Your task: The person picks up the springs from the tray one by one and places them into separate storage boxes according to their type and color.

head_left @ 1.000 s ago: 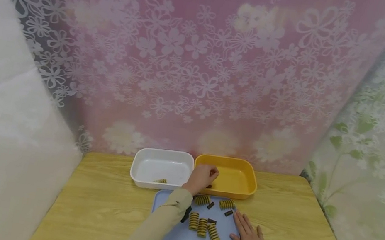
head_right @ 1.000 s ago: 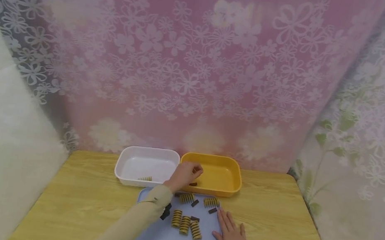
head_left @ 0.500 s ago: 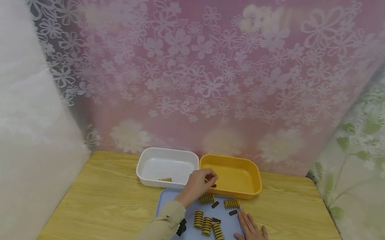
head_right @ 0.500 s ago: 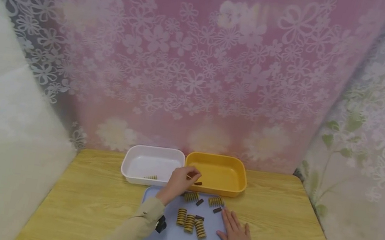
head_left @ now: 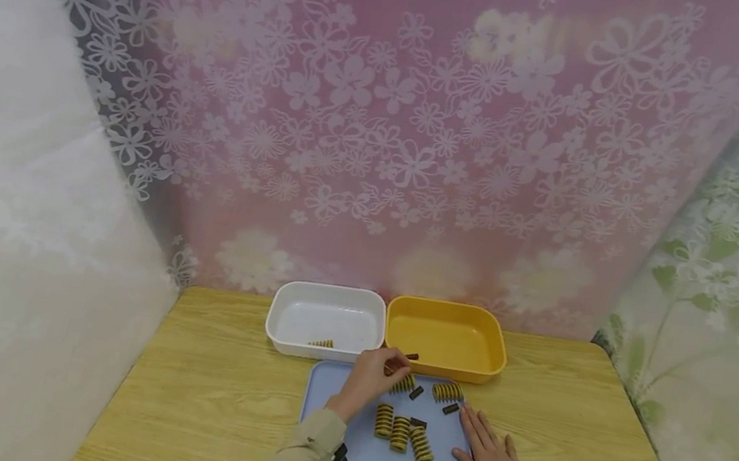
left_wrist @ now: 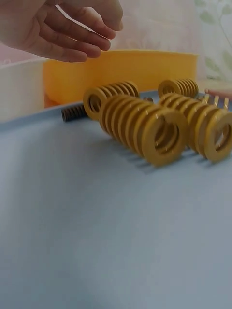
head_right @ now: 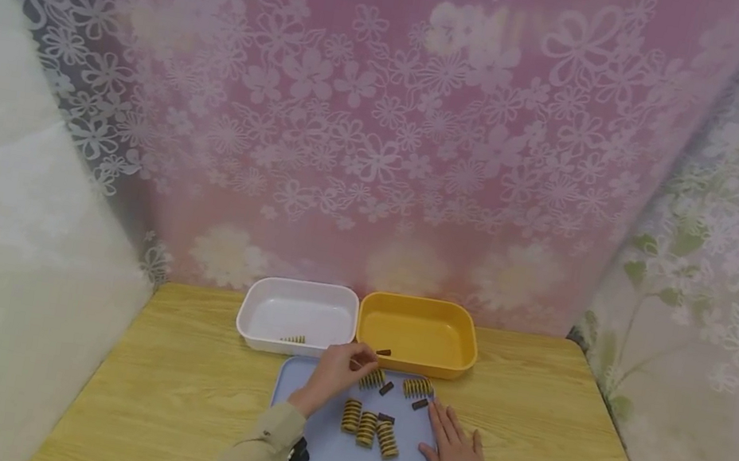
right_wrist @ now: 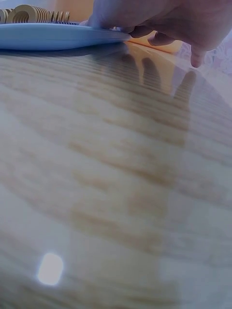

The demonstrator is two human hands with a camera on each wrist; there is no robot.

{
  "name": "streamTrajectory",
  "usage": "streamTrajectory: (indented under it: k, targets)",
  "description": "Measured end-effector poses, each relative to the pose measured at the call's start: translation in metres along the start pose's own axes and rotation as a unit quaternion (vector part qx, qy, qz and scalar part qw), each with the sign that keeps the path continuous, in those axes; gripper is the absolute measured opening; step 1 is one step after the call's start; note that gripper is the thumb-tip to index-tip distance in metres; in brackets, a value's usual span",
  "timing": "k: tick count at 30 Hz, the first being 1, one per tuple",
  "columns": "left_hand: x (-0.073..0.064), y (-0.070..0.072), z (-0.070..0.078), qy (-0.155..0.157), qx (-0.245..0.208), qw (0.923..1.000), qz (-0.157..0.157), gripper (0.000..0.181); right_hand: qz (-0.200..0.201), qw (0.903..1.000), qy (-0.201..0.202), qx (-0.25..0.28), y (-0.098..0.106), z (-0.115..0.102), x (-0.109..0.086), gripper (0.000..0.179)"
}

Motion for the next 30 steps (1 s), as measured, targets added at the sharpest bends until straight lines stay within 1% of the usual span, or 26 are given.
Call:
streamTrajectory:
  k: [5, 7, 12, 14, 24, 27, 30]
  targets:
    - [-0.007, -0.012, -0.007, -0.007, 0.017, 0.9996, -0.021, 0.01, -0.024, 0.9996, -0.015, -0.002, -0.001, 0.004, 0.0, 0.066]
    - [-0.008, -0.016, -0.01, -0.011, 0.03, 0.9991, -0.029, 0.013, -0.025, 0.9996, -0.016, -0.001, -0.001, 0.004, 0.0, 0.066]
    - [-0.011, -0.022, -0.011, -0.006, 0.031, 0.9982, -0.05, 0.017, -0.023, 0.9997, -0.012, -0.001, -0.001, 0.004, 0.001, 0.066]
    - [-0.012, -0.024, -0.012, 0.004, 0.028, 0.998, -0.057, 0.019, -0.024, 0.9996, -0.012, 0.002, -0.002, 0.005, 0.001, 0.066]
    - [-0.008, -0.031, -0.024, 0.042, 0.018, 0.9969, -0.064, 0.024, -0.019, 0.9997, -0.015, 0.002, -0.007, 0.008, -0.001, 0.066]
    - [-0.009, -0.033, -0.029, 0.058, 0.004, 0.9963, -0.064, 0.024, -0.004, 0.9999, -0.007, 0.009, -0.006, 0.006, -0.001, 0.066]
    - [-0.01, -0.035, -0.032, 0.077, -0.004, 0.9949, -0.065, 0.026, 0.017, 0.9998, 0.007, 0.004, -0.005, 0.004, -0.001, 0.065]
Point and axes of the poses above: each hand's wrist, its own x-axis towards the middle knuckle, its own y-axis out of the back of the hand, z = x × y, the point moved 10 cm from there along x, towards the middle knuckle, and after that the axes turned 7 degrees about z, right-handed, at the moved point
